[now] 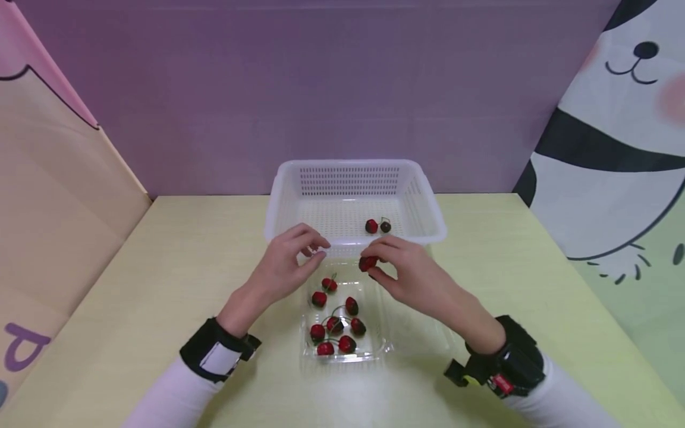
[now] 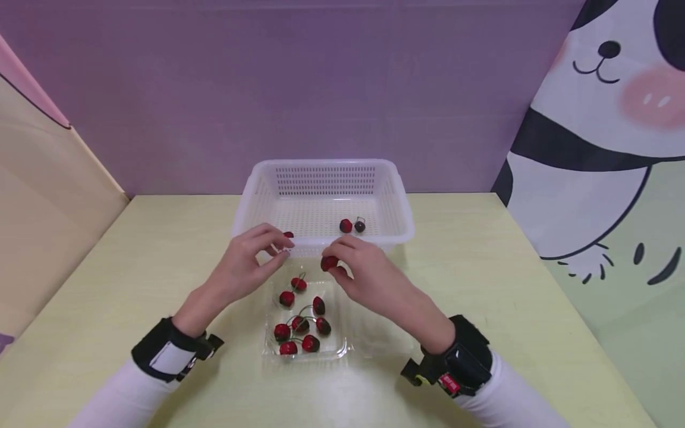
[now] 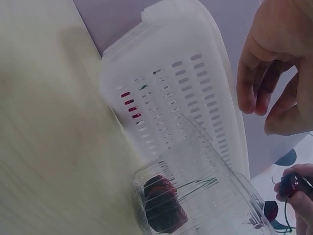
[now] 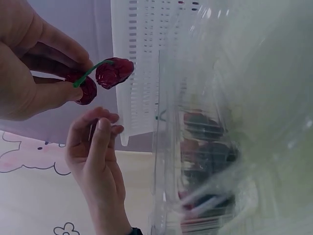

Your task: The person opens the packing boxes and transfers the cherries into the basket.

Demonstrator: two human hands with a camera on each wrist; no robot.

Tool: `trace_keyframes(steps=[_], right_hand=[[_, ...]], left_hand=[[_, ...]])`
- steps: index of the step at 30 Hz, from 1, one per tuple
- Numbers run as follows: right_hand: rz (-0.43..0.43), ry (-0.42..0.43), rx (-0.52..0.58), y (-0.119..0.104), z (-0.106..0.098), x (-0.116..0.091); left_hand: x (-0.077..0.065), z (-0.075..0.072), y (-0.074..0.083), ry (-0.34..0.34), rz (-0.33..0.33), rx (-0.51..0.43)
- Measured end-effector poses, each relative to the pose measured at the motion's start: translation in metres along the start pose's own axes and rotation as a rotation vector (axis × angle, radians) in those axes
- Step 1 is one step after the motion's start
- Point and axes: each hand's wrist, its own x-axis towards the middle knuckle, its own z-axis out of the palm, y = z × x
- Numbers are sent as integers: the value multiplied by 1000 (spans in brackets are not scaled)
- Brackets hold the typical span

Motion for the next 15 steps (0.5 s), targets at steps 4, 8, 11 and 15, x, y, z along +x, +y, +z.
trace_keyframes(steps=[4,8,11,15], right_hand=[[24,48,-21,4,-6,1],[51,86,-29,8,-12,2],[61,116,-29,11,-16,3],[61,159,-34,15,-22,5]], left_hand=[[0,1,2,-54,-15,-28],[-1,3,5,-135,-29,-36],[-1,5,8,-197,-29,-13],[-1,6,13,-262,-21,24]])
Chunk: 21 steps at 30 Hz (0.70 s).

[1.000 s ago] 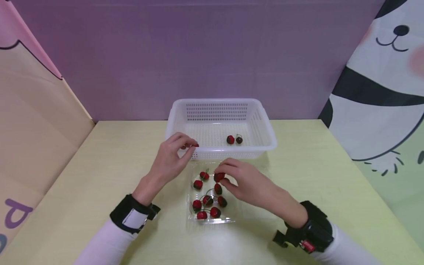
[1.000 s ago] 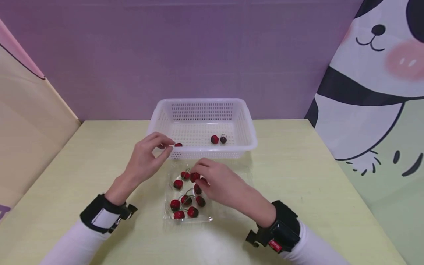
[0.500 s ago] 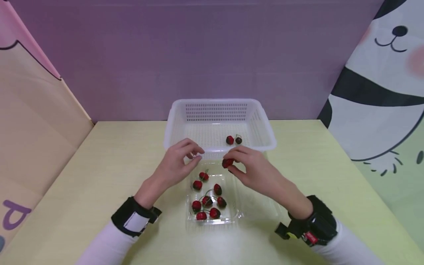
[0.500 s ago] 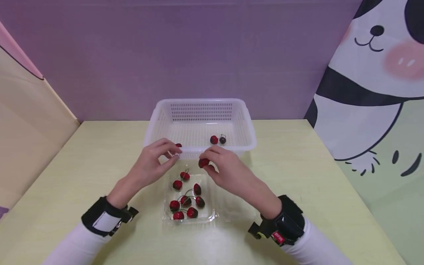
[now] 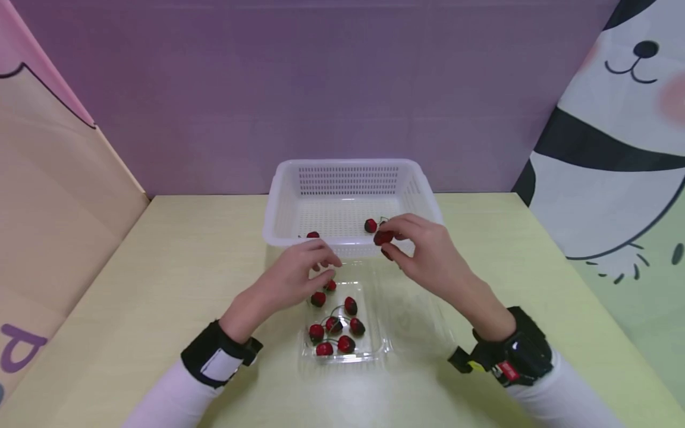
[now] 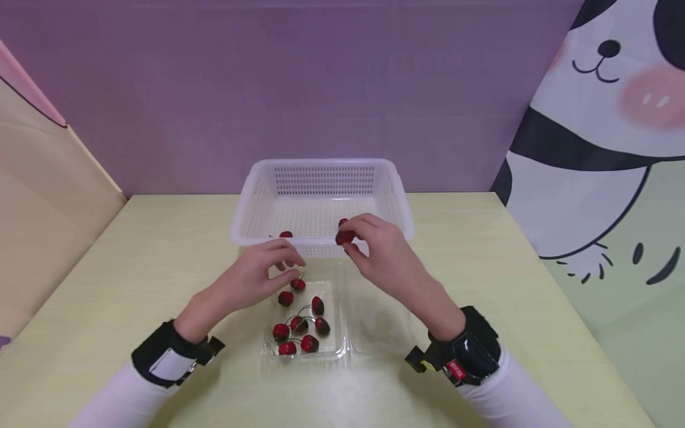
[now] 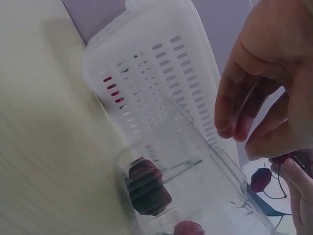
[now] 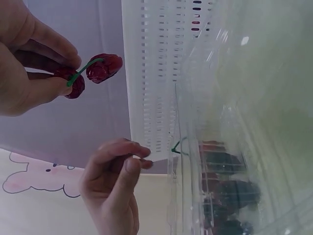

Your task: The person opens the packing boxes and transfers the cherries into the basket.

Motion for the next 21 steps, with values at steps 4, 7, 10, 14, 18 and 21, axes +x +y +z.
trace_keyframes(steps=[4,7,10,14,18,21], right_hand=[[7,40,-13,3,-3,3],[21,71,-26,6,-6,5],[35,101,-30,8,-8,8],[57,132,-40,13,-10,8],[87,143,-56,18,-12,8],[106,141,-51,21,-13,8]], left_hand=[[0,2,5,-53,-3,24],[0,5,6,-79,-7,44],[0,7,7,-96,-11,65],[0,10,6,-106,-7,78],[-2,11,7,-117,-15,84],[-2,11,9,-140,-32,88]])
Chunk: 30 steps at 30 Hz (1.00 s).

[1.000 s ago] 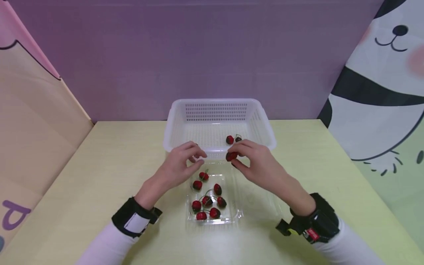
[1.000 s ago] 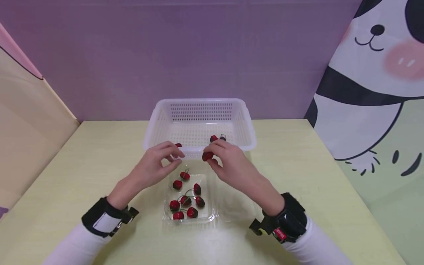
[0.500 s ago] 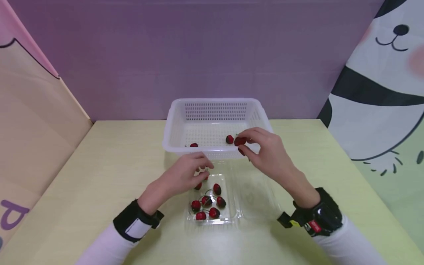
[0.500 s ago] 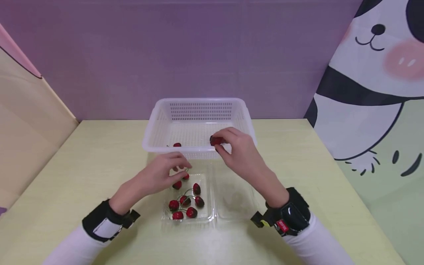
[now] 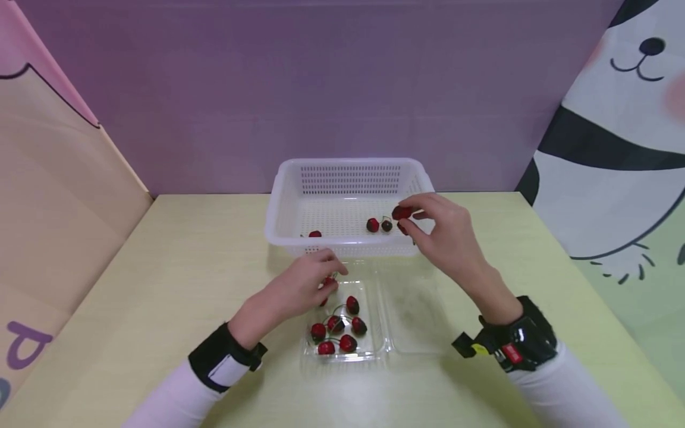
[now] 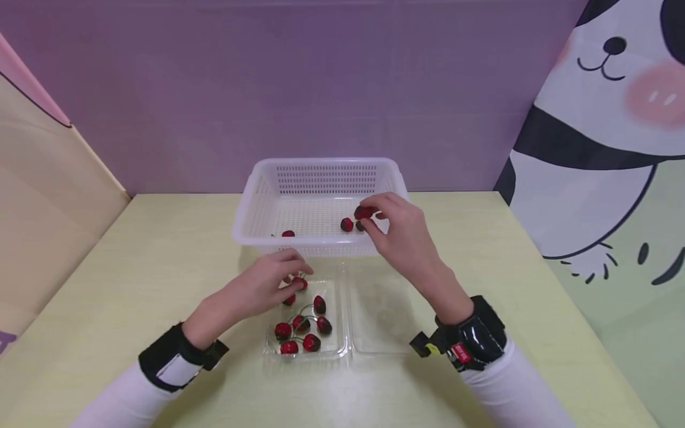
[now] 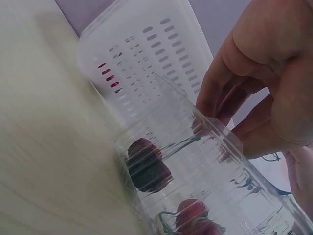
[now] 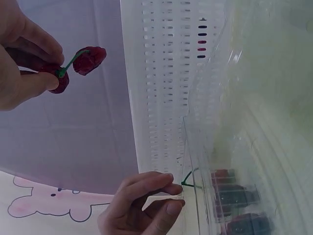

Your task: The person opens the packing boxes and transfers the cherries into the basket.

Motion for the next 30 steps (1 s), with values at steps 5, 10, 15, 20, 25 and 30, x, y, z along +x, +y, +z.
trace_keyframes(steps=[5,10,15,20,25,30], right_hand=[[15,13,-4,6,-1,2],[10,30,-2,13,-2,4],[42,19,-18,19,-2,5],[61,11,-34,24,-1,5],[80,1,-44,29,0,5],[136,-43,-48,31,1,4]], left_hand=[[2,0,3,-37,-22,10],[3,1,4,-60,-32,6],[4,3,4,-71,-43,-4],[4,5,3,-67,-52,20],[5,6,3,-66,-67,48],[6,8,1,-67,-67,64]])
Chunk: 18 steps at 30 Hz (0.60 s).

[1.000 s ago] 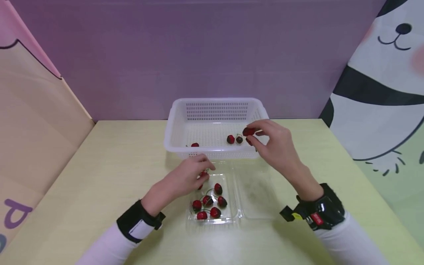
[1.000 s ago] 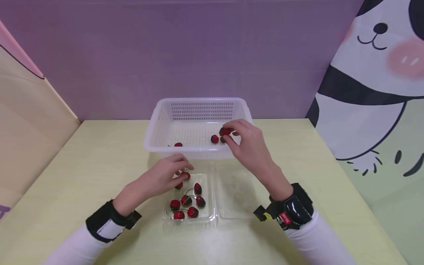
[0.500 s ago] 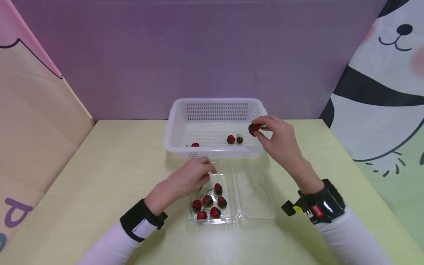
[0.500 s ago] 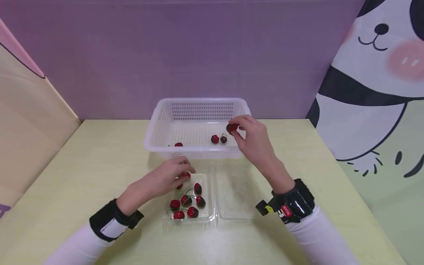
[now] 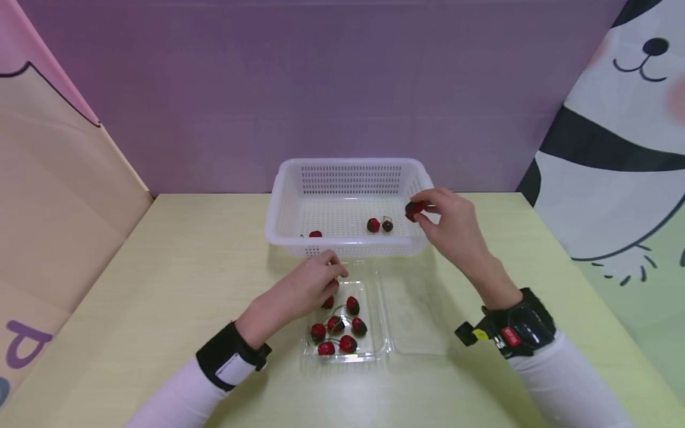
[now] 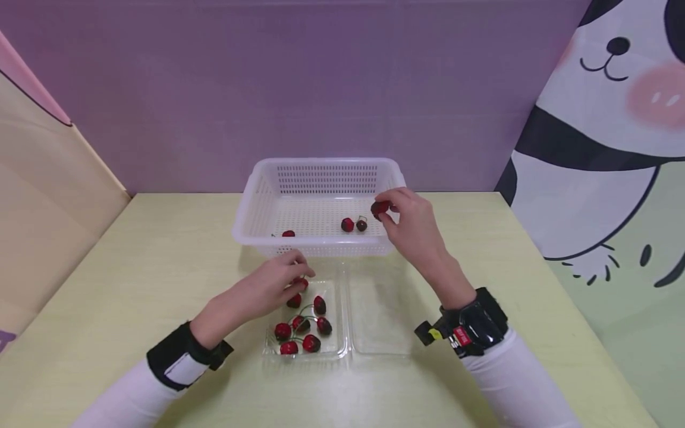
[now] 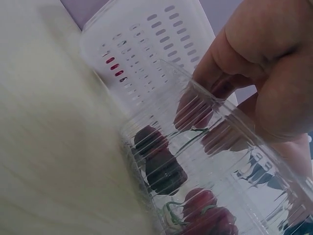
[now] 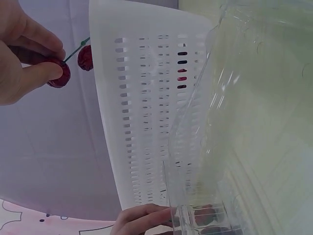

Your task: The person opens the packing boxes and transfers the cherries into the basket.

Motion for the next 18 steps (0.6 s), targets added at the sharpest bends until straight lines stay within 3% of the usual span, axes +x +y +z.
trace_keyframes(steps=[7,18], right_hand=[[50,-45,-4,3,3,-1],[62,-42,-25,8,6,-4]], left_hand=[[0,1,-1,1,-5,3],[0,1,0,19,-34,-40]])
